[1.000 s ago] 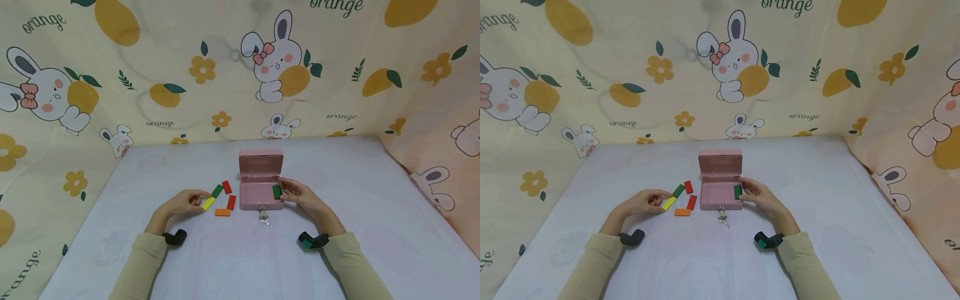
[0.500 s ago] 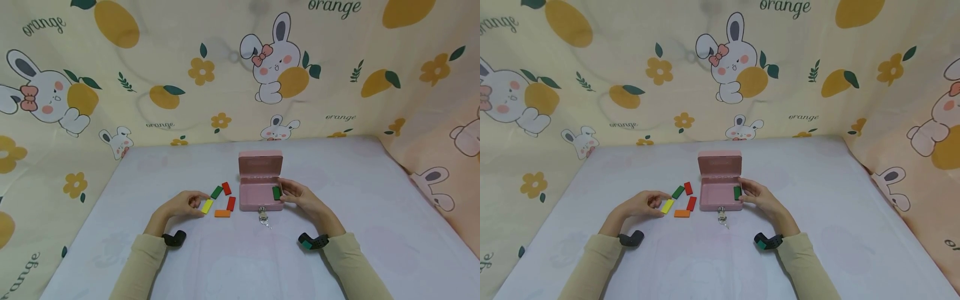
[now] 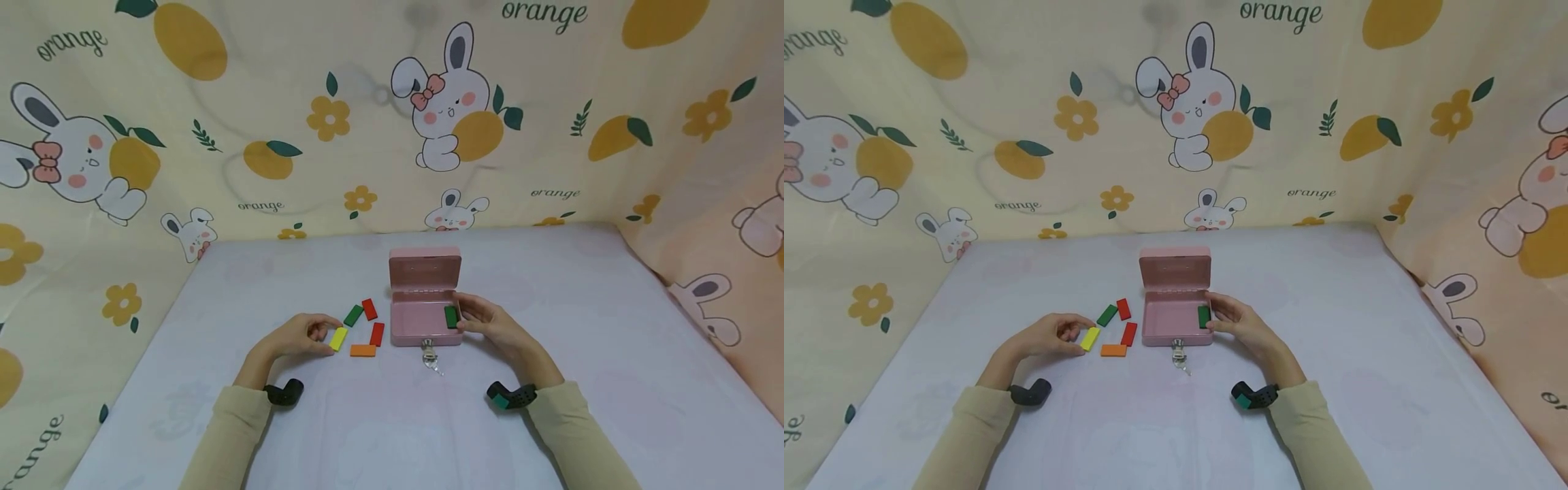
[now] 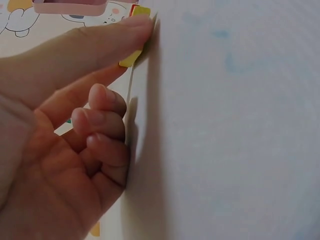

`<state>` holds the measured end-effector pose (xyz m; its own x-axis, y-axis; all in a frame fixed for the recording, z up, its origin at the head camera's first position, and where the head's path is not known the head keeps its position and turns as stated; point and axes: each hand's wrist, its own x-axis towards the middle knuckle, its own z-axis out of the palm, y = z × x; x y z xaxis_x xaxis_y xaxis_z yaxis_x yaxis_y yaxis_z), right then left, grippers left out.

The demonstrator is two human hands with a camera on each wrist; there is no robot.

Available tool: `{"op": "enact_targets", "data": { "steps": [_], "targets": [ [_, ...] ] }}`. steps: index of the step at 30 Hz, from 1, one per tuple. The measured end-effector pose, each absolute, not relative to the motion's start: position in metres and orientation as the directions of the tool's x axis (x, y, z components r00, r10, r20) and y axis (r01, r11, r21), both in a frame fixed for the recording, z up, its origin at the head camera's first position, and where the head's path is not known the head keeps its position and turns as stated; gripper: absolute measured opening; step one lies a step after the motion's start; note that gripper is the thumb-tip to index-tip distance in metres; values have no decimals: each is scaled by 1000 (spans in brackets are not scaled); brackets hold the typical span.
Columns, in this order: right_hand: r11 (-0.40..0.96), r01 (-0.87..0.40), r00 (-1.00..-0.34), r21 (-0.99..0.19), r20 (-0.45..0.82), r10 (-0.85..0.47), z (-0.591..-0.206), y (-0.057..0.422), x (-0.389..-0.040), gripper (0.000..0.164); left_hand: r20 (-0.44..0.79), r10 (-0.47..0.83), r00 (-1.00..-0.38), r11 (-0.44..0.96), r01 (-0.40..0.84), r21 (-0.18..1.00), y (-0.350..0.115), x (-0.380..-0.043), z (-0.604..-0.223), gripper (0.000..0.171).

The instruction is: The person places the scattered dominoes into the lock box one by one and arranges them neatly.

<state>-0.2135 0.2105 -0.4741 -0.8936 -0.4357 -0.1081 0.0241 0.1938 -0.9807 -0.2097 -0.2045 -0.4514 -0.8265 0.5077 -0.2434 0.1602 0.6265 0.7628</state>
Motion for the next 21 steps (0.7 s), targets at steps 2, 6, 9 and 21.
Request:
{"op": "enact_targets", "data": {
  "steps": [2,6,9,21],
  "targets": [
    [197,25,-896,-980,-109,-431,-475,210,-214,65,-241,506,-828,620,155,769,-204,-209,-451,46],
    [211,37,-901,-977,-123,-415,-474,210,-214,65,-238,498,-834,622,152,768,-203,-209,-451,46],
    [219,38,-901,-975,-128,-414,-473,210,-214,66,-244,480,-842,632,140,762,-202,-209,-451,47],
    [198,21,-893,-980,-107,-436,-473,210,-213,65,-222,474,-852,628,151,763,-197,-210,-450,50]
  ]
}}
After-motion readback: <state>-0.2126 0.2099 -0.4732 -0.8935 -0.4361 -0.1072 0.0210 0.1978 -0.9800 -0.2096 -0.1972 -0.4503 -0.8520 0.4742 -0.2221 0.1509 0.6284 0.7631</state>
